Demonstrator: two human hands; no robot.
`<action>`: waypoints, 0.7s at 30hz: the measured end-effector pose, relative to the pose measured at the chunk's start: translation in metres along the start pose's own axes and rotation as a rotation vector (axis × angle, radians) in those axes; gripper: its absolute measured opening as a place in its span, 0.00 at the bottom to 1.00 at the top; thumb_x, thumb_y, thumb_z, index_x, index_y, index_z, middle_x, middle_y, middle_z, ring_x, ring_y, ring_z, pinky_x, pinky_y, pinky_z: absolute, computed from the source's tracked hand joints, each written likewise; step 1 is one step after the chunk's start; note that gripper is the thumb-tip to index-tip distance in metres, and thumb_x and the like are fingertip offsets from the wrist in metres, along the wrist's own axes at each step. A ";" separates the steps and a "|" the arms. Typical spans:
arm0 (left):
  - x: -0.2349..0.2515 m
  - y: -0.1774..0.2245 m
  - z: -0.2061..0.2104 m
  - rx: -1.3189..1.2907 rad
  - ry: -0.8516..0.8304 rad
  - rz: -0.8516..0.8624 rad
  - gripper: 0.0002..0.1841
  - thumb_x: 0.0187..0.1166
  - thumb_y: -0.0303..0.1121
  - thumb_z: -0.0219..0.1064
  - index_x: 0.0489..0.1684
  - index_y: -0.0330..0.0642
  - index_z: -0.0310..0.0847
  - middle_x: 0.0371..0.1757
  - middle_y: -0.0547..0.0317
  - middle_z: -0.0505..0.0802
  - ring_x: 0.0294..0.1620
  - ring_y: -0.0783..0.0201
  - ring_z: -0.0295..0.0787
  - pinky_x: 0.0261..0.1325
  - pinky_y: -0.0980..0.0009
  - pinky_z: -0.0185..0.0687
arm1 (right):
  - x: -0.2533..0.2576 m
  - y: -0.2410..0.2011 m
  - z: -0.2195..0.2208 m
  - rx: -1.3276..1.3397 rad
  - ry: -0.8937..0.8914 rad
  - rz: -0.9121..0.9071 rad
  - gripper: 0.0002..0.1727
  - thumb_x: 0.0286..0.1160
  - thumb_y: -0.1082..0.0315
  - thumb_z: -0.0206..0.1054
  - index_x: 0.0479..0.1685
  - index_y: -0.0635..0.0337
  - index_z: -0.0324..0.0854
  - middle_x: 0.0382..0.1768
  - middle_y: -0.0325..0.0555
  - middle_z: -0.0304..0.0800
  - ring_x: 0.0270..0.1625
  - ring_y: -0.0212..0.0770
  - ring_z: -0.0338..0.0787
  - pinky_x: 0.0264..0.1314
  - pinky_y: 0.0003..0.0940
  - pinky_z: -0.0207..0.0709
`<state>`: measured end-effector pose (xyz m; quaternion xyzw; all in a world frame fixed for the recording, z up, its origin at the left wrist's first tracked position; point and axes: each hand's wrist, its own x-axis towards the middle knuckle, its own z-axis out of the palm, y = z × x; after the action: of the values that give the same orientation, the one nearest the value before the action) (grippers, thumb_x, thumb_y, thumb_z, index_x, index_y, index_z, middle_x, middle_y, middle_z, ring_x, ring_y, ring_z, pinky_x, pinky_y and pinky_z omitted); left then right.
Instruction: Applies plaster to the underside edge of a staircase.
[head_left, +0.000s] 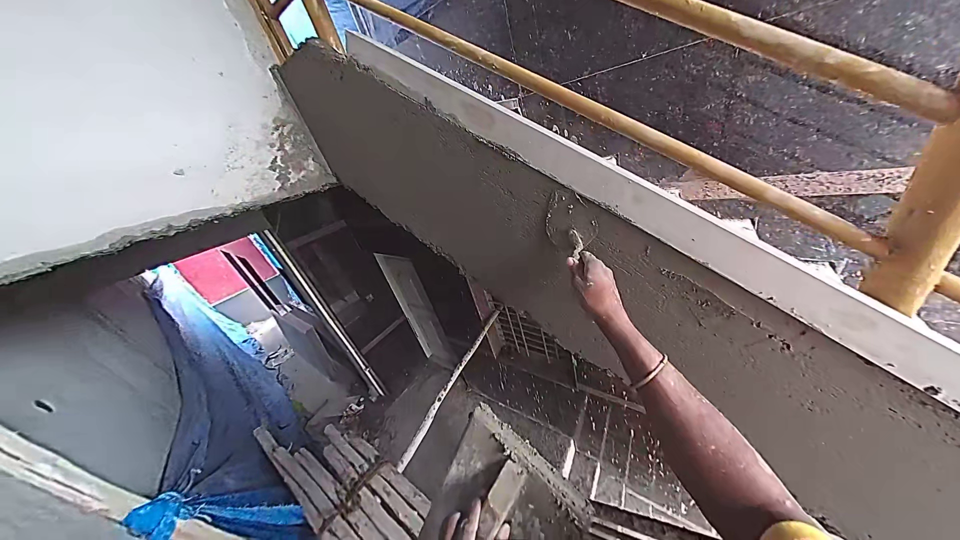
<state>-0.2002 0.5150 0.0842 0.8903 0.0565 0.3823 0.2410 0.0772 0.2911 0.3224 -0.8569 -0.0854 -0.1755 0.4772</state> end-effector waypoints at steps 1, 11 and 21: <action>0.000 0.001 0.000 -0.012 -0.007 -0.003 0.28 0.65 0.44 0.76 0.51 0.21 0.89 0.50 0.27 0.93 0.56 0.32 0.90 0.68 0.43 0.79 | 0.001 0.008 0.004 0.063 -0.029 -0.008 0.22 0.93 0.57 0.53 0.57 0.70 0.81 0.44 0.61 0.89 0.48 0.53 0.91 0.59 0.51 0.81; 0.012 -0.004 0.022 -0.144 0.119 0.036 0.30 0.66 0.52 0.74 0.49 0.27 0.91 0.48 0.40 0.96 0.58 0.50 0.91 0.71 0.58 0.79 | -0.127 0.133 0.002 -0.066 -0.192 -0.195 0.23 0.81 0.53 0.64 0.55 0.68 0.83 0.40 0.58 0.90 0.44 0.54 0.90 0.52 0.57 0.81; 0.046 0.025 0.061 -0.451 0.074 0.127 0.32 0.67 0.50 0.78 0.53 0.22 0.85 0.50 0.39 0.91 0.59 0.69 0.84 0.70 0.77 0.75 | -0.289 0.210 -0.073 -0.156 0.032 -0.405 0.12 0.71 0.65 0.66 0.43 0.60 0.92 0.45 0.53 0.94 0.54 0.42 0.92 0.63 0.32 0.82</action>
<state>-0.1263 0.4821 0.0902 0.8011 -0.0777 0.4322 0.4068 -0.1393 0.1240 0.0817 -0.8536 -0.2343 -0.2876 0.3656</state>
